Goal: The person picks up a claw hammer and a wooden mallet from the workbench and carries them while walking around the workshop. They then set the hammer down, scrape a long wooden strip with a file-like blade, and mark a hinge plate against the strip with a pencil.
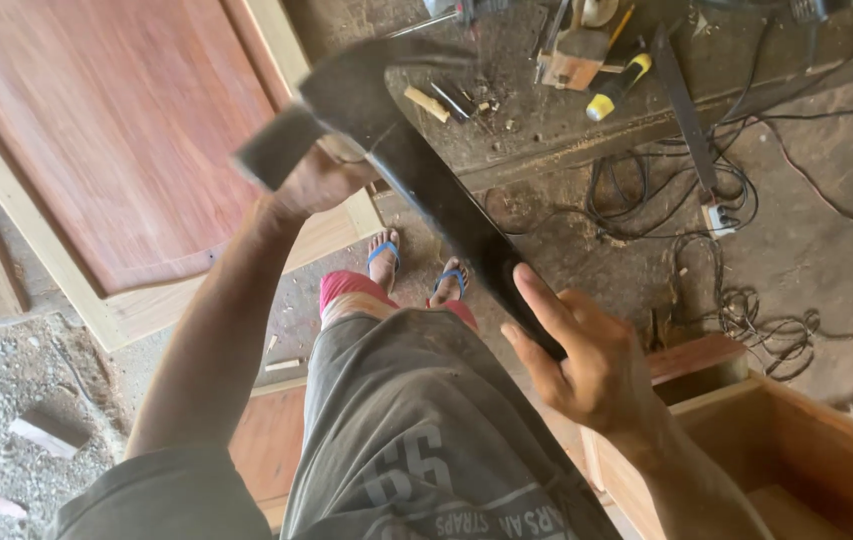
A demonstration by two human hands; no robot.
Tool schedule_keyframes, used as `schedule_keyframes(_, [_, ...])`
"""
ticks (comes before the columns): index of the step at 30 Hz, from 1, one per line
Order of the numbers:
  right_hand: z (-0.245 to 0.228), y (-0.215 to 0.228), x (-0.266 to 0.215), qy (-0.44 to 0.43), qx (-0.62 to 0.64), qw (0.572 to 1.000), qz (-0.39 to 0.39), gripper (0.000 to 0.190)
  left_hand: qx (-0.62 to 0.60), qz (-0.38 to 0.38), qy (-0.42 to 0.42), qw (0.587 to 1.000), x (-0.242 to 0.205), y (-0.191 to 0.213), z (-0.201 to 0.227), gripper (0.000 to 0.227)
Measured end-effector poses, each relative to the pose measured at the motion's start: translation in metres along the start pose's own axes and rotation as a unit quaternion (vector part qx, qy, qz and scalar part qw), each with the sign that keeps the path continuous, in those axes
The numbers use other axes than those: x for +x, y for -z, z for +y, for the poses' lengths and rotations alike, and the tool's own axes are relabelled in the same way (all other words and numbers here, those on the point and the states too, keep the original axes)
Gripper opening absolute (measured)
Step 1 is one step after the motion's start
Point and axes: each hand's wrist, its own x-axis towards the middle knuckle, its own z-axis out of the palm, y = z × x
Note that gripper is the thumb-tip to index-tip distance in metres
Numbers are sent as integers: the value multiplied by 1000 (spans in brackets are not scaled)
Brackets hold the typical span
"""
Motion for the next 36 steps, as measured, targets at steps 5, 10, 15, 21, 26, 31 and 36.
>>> schedule_keyframes(5, [-4,1,-3,116,58,985,113,68,-129,-154,24,979,-62,-35,-15,35])
schedule_keyframes(10, [5,-7,7,29,-14,999,23,63,-99,-136,45,985,-44,-35,-20,40])
schedule_keyframes(15, [8,-5,-7,6,11,1000,25,62,-226,-132,151,953,6,6,0,40])
schedule_keyframes(21, [10,-11,-8,61,33,995,73,58,-403,-121,192,886,-59,-33,-18,42])
schedule_keyframes(26, [5,-1,12,-15,-5,1000,-13,61,-369,-73,295,878,-14,0,0,36])
schedule_keyframes(31, [7,-5,-9,62,49,995,60,61,-412,-91,266,867,-51,-24,-15,31])
schedule_keyframes(36, [22,-18,-9,32,17,999,20,65,-426,-49,220,876,-2,7,1,27])
